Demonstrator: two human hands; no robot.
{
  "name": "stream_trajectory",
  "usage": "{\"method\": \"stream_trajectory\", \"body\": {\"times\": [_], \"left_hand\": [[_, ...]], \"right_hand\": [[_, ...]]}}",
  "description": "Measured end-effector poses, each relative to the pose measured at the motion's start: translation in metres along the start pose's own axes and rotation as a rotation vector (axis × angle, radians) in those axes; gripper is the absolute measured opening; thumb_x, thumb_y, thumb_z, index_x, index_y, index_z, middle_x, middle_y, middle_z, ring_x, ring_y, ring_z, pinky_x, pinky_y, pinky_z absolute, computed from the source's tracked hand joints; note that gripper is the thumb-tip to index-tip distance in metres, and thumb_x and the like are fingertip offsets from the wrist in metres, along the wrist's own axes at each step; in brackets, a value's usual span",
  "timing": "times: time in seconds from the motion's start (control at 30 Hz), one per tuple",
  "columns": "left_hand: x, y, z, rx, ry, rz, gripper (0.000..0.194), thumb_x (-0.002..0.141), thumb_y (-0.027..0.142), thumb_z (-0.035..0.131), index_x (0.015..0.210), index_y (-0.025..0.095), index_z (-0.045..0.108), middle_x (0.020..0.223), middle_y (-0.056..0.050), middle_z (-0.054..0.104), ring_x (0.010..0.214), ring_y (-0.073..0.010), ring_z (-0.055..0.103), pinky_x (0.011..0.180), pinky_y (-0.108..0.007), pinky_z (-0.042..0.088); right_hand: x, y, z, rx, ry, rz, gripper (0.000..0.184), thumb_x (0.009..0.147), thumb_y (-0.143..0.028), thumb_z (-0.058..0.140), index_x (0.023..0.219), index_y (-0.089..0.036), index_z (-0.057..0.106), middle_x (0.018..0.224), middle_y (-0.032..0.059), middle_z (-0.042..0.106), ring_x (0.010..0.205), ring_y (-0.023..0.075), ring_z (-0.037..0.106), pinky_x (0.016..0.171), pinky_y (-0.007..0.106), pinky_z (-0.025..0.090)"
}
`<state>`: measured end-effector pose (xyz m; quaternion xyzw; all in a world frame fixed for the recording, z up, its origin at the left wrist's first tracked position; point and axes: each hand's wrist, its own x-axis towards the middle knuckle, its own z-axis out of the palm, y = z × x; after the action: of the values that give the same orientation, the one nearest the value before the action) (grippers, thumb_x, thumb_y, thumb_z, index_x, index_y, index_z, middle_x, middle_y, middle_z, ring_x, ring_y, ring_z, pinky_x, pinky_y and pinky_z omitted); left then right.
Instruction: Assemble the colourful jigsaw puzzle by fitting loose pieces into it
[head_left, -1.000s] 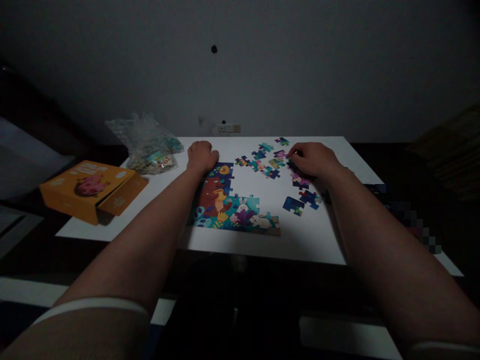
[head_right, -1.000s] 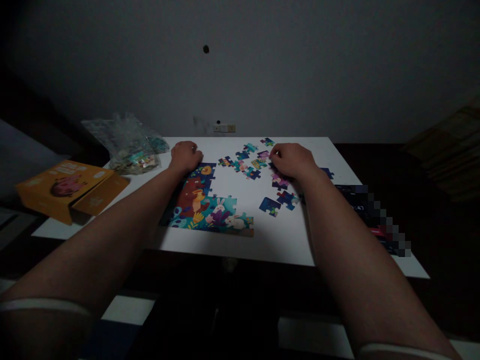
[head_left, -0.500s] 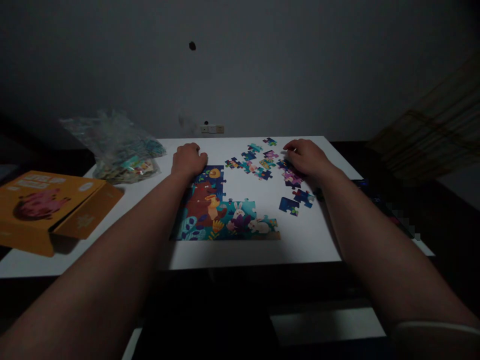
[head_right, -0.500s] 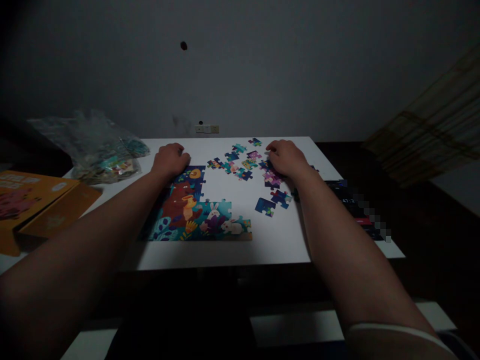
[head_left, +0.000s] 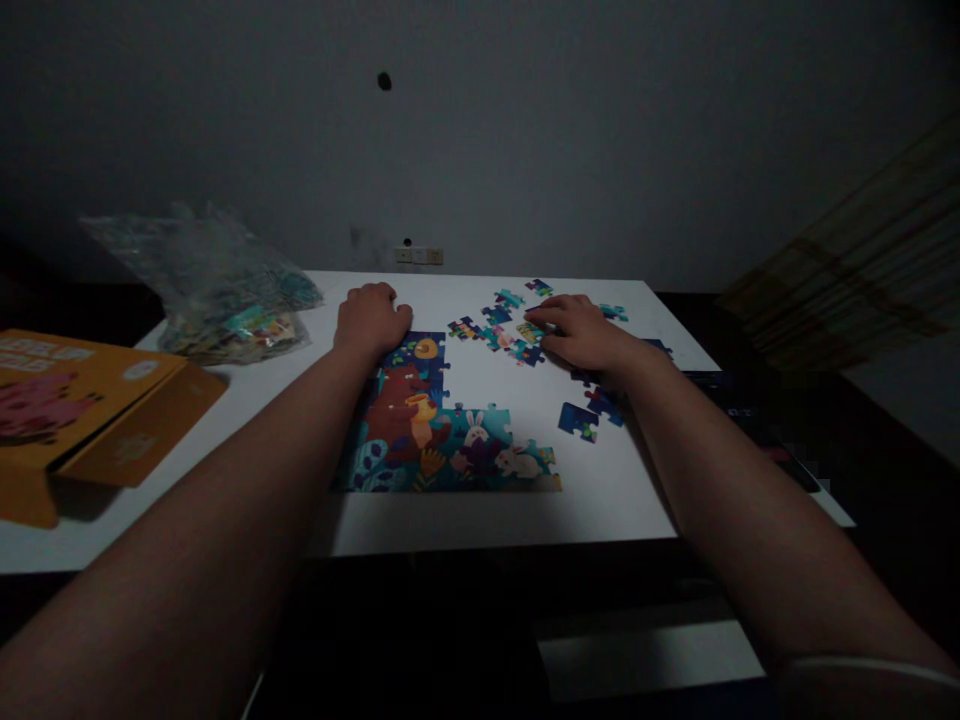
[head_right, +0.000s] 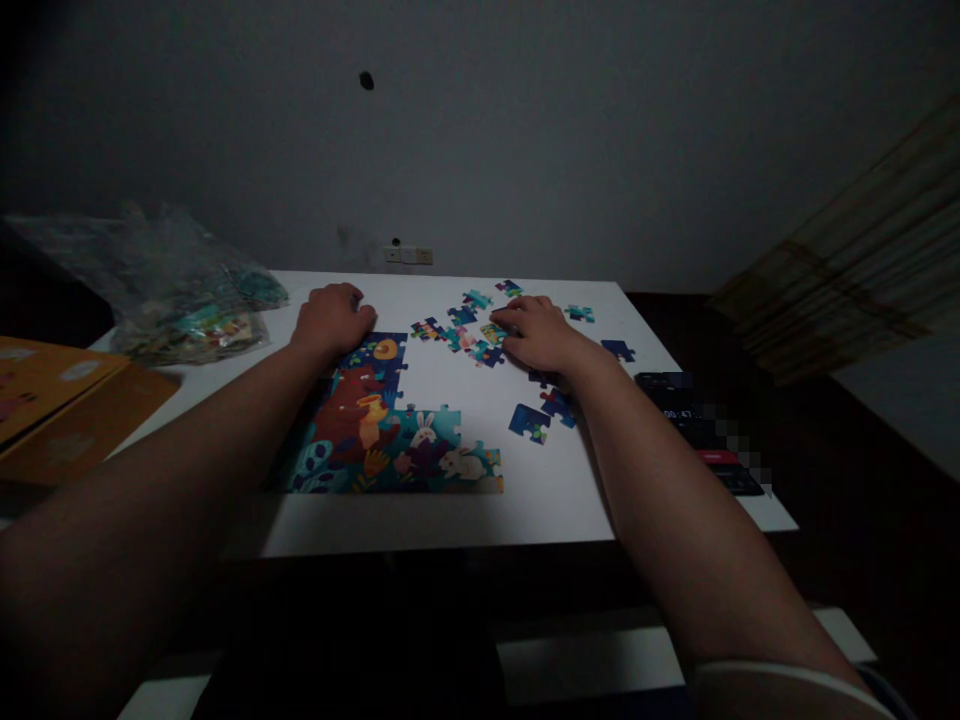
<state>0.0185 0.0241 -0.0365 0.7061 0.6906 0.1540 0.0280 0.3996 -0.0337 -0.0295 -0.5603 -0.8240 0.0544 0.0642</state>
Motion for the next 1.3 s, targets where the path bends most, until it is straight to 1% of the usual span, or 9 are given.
{"method": "stream_trajectory", "body": {"times": [0.3,0.47,0.63,0.83,0.97,1.07,1.17,1.23,1.3], "left_hand": [[-0.002,0.003,-0.003,0.023,-0.024,0.004,0.064,0.107,0.043,0.055,0.158,0.012,0.078,0.163,-0.027,0.076,0.155,-0.0496,0.065,0.131,-0.063,0.055],[-0.002,0.003,-0.002,0.039,-0.016,0.002,0.063,0.108,0.042,0.054,0.158,0.012,0.078,0.163,-0.027,0.076,0.154,-0.0494,0.066,0.130,-0.062,0.056],[-0.002,0.002,-0.003,0.018,-0.013,0.000,0.060,0.106,0.042,0.058,0.156,0.015,0.080,0.161,-0.026,0.078,0.153,-0.0485,0.067,0.130,-0.062,0.056],[-0.002,0.002,-0.004,0.014,-0.020,0.008,0.063,0.106,0.044,0.056,0.156,0.013,0.080,0.161,-0.028,0.077,0.153,-0.0498,0.066,0.131,-0.064,0.056],[-0.002,0.003,-0.004,0.006,-0.018,0.010,0.065,0.105,0.044,0.056,0.156,0.012,0.079,0.161,-0.029,0.076,0.153,-0.0505,0.066,0.131,-0.065,0.055],[-0.002,0.002,-0.003,0.002,-0.015,0.007,0.065,0.103,0.045,0.057,0.155,0.013,0.079,0.162,-0.028,0.076,0.154,-0.0503,0.065,0.131,-0.064,0.055],[-0.001,0.001,-0.002,0.006,-0.011,0.007,0.064,0.103,0.045,0.057,0.155,0.015,0.080,0.161,-0.027,0.077,0.153,-0.0502,0.066,0.131,-0.064,0.055],[-0.001,0.000,-0.001,0.003,-0.008,0.014,0.064,0.104,0.045,0.056,0.155,0.014,0.080,0.161,-0.027,0.077,0.153,-0.0504,0.066,0.131,-0.064,0.055],[-0.001,0.000,-0.001,-0.006,-0.010,0.013,0.066,0.103,0.046,0.056,0.156,0.014,0.079,0.162,-0.028,0.076,0.153,-0.0510,0.065,0.131,-0.064,0.055]], "right_hand": [[0.002,0.001,-0.001,0.060,-0.017,-0.025,0.059,0.105,-0.032,0.067,0.161,-0.023,0.083,0.175,0.0220,0.069,0.166,0.0517,0.058,0.144,0.075,0.042],[0.001,-0.002,0.000,0.144,-0.029,-0.030,0.051,0.095,-0.025,0.073,0.145,-0.026,0.086,0.171,0.0195,0.070,0.166,0.0477,0.060,0.145,0.070,0.044],[-0.002,0.001,-0.001,0.200,-0.011,-0.098,0.038,0.089,-0.023,0.078,0.125,-0.028,0.089,0.157,0.0177,0.079,0.162,0.0477,0.064,0.144,0.072,0.045],[-0.004,0.012,0.000,0.206,0.010,-0.113,0.062,0.090,-0.031,0.085,0.152,-0.029,0.087,0.172,0.0184,0.073,0.167,0.0496,0.061,0.146,0.075,0.043],[-0.003,0.014,-0.001,0.180,-0.028,-0.135,0.058,0.096,-0.050,0.089,0.150,-0.028,0.089,0.178,0.0206,0.068,0.170,0.0511,0.059,0.146,0.076,0.041],[-0.004,0.012,-0.004,0.184,-0.042,-0.119,0.052,0.094,-0.049,0.089,0.142,-0.029,0.089,0.174,0.0195,0.071,0.166,0.0507,0.062,0.144,0.075,0.044],[-0.008,0.005,-0.008,0.232,0.019,-0.072,0.046,0.087,-0.045,0.094,0.129,-0.029,0.087,0.152,0.0179,0.082,0.148,0.0479,0.073,0.130,0.069,0.059],[-0.012,-0.002,-0.011,0.350,0.058,0.007,0.037,0.086,-0.050,0.098,0.114,-0.028,0.085,0.124,0.0143,0.087,0.116,0.0400,0.082,0.103,0.057,0.070],[-0.014,-0.010,-0.013,0.558,0.080,0.091,0.039,0.086,-0.056,0.100,0.107,-0.028,0.084,0.100,0.0085,0.084,0.085,0.0291,0.076,0.074,0.044,0.065]]}}
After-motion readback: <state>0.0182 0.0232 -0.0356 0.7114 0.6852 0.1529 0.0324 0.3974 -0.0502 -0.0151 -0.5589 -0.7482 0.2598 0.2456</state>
